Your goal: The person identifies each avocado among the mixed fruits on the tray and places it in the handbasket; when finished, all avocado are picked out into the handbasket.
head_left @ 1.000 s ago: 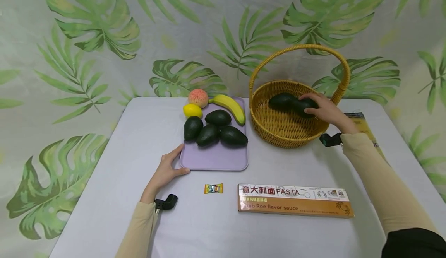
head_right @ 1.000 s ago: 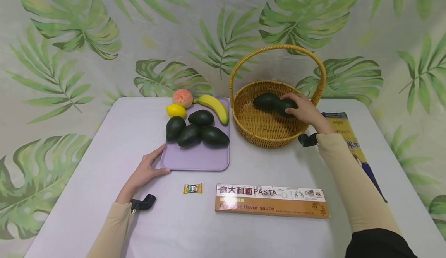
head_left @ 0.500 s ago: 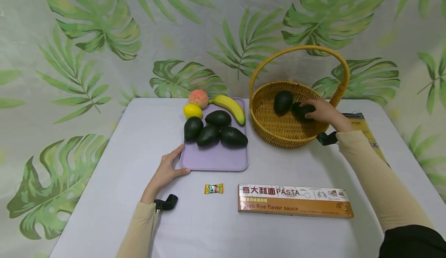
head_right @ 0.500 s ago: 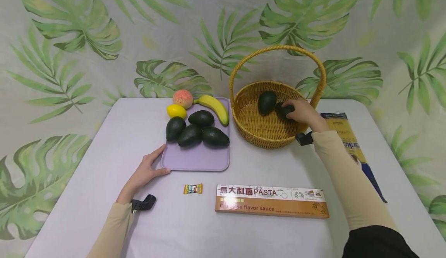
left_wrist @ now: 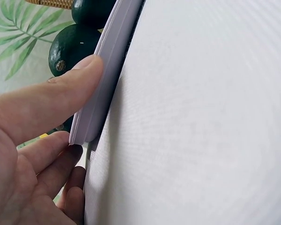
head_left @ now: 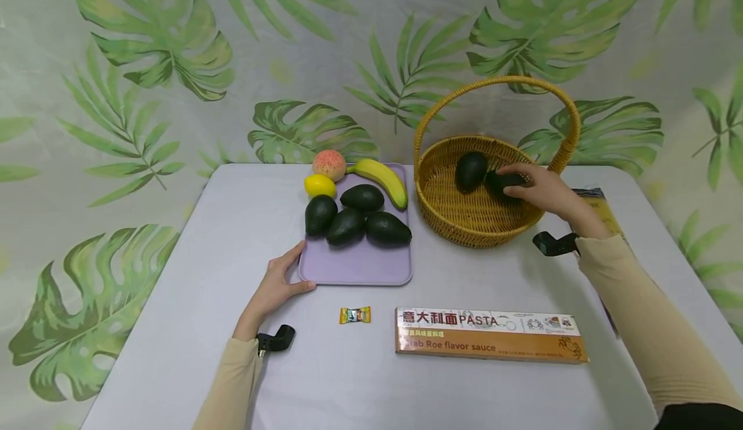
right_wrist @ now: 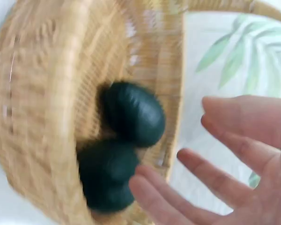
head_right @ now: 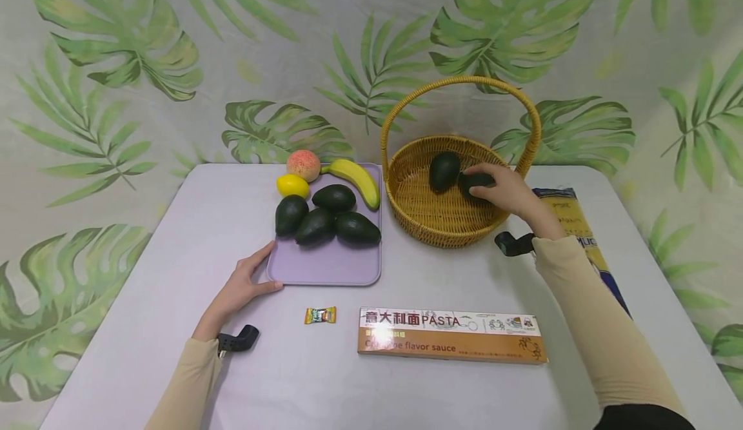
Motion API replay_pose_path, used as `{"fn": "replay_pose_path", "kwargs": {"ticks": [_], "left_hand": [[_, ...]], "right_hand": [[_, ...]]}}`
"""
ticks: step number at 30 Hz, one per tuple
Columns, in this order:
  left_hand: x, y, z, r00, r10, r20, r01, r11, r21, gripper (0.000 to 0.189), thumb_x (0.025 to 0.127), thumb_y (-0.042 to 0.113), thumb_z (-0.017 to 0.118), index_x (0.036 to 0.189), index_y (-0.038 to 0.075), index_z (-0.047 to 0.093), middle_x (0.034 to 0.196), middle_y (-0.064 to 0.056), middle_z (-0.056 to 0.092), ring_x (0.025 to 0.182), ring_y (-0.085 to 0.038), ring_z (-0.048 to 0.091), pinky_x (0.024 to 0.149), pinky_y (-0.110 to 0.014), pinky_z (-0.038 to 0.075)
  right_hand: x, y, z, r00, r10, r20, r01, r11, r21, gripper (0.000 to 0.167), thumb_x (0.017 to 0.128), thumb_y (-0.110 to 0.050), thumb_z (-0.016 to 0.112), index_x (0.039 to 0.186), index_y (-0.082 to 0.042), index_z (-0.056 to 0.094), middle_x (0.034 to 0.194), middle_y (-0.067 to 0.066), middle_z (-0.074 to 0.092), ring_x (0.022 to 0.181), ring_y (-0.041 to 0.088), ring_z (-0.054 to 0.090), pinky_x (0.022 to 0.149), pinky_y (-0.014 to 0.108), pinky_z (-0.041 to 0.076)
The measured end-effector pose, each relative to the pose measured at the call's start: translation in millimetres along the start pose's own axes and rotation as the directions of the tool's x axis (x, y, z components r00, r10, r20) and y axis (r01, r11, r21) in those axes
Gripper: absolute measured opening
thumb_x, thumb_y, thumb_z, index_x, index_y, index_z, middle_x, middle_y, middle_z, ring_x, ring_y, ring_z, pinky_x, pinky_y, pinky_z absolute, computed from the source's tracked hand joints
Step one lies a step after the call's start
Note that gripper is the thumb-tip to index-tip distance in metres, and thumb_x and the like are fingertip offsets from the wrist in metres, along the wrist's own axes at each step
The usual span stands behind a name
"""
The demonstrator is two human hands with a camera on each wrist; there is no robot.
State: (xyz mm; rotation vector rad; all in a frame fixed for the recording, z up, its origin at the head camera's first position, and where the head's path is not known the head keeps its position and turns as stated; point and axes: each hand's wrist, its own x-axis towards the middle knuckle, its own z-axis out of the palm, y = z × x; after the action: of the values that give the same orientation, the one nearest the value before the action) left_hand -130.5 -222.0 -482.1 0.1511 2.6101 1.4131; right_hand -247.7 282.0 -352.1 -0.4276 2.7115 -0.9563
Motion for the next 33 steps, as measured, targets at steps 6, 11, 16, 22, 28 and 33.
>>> {"fn": "replay_pose_path", "kwargs": {"ticks": [6, 11, 16, 22, 28, 33], "left_hand": [[-0.5, 0.6, -0.4, 1.000, -0.005, 0.002, 0.005, 1.000, -0.006, 0.088, 0.081, 0.022, 0.078, 0.152, 0.010, 0.027, 0.155, -0.014, 0.024, 0.134, -0.035, 0.020, 0.107, -0.059, 0.019], [-0.7, 0.4, -0.2, 1.000, -0.009, 0.004, 0.009, 1.000, -0.010, 0.089, 0.081, 0.022, 0.078, 0.152, 0.010, 0.027, 0.155, -0.013, 0.023, 0.134, -0.034, 0.019, 0.107, -0.059, 0.019], [-0.8, 0.3, -0.1, 1.000, -0.010, 0.007, 0.010, 1.000, -0.007, 0.089, 0.081, 0.023, 0.078, 0.152, 0.010, 0.026, 0.156, -0.013, 0.023, 0.133, -0.034, 0.020, 0.107, -0.060, 0.019], [-1.2, 0.4, -0.2, 1.000, -0.007, 0.004, 0.007, 1.000, -0.010, 0.089, 0.081, 0.023, 0.078, 0.152, 0.010, 0.026, 0.156, -0.013, 0.023, 0.134, -0.034, 0.019, 0.107, -0.060, 0.019], [-0.8, 0.4, -0.2, 1.000, 0.000, 0.004, 0.000, 1.000, -0.009, 0.088, 0.081, 0.023, 0.078, 0.152, 0.010, 0.027, 0.156, -0.013, 0.023, 0.134, -0.035, 0.019, 0.107, -0.060, 0.018], [-0.3, 0.9, -0.1, 1.000, 0.004, 0.005, -0.004, 1.000, -0.006, 0.088, 0.081, 0.023, 0.078, 0.152, 0.009, 0.027, 0.156, -0.013, 0.023, 0.134, -0.035, 0.019, 0.107, -0.060, 0.018]], "right_hand": [[-6.5, -18.5, 14.1, 0.991, -0.128, 0.028, 0.119, 0.971, 0.206, 0.045, 0.099, -0.022, 0.054, 0.140, -0.003, 0.045, 0.142, 0.018, 0.041, 0.106, 0.028, 0.060, 0.084, 0.035, 0.052], [-0.6, -32.8, 30.7, 0.971, -0.234, 0.057, 0.212, 0.942, 0.260, 0.042, 0.098, -0.019, 0.056, 0.137, -0.007, 0.049, 0.138, 0.012, 0.047, 0.115, 0.020, 0.052, 0.096, 0.040, 0.044], [10.3, -52.5, 50.8, 0.946, -0.300, 0.124, 0.260, 0.929, 0.265, 0.043, 0.097, -0.020, 0.059, 0.137, -0.008, 0.050, 0.137, 0.013, 0.049, 0.118, 0.029, 0.050, 0.098, 0.049, 0.040], [26.4, -74.8, 74.7, 0.885, -0.399, 0.239, 0.318, 0.894, 0.315, 0.045, 0.093, -0.015, 0.063, 0.136, -0.007, 0.051, 0.137, 0.014, 0.048, 0.120, 0.036, 0.048, 0.100, 0.050, 0.039], [41.7, -91.3, 94.7, 0.809, -0.484, 0.334, 0.374, 0.862, 0.343, 0.045, 0.091, -0.007, 0.064, 0.134, -0.006, 0.053, 0.142, 0.012, 0.044, 0.129, 0.035, 0.040, 0.102, 0.056, 0.034], [55.3, -100.7, 108.6, 0.785, -0.468, 0.406, 0.388, 0.882, 0.266, 0.046, 0.089, -0.007, 0.065, 0.133, -0.009, 0.055, 0.150, 0.012, 0.034, 0.135, 0.031, 0.031, 0.103, 0.056, 0.032]]}}
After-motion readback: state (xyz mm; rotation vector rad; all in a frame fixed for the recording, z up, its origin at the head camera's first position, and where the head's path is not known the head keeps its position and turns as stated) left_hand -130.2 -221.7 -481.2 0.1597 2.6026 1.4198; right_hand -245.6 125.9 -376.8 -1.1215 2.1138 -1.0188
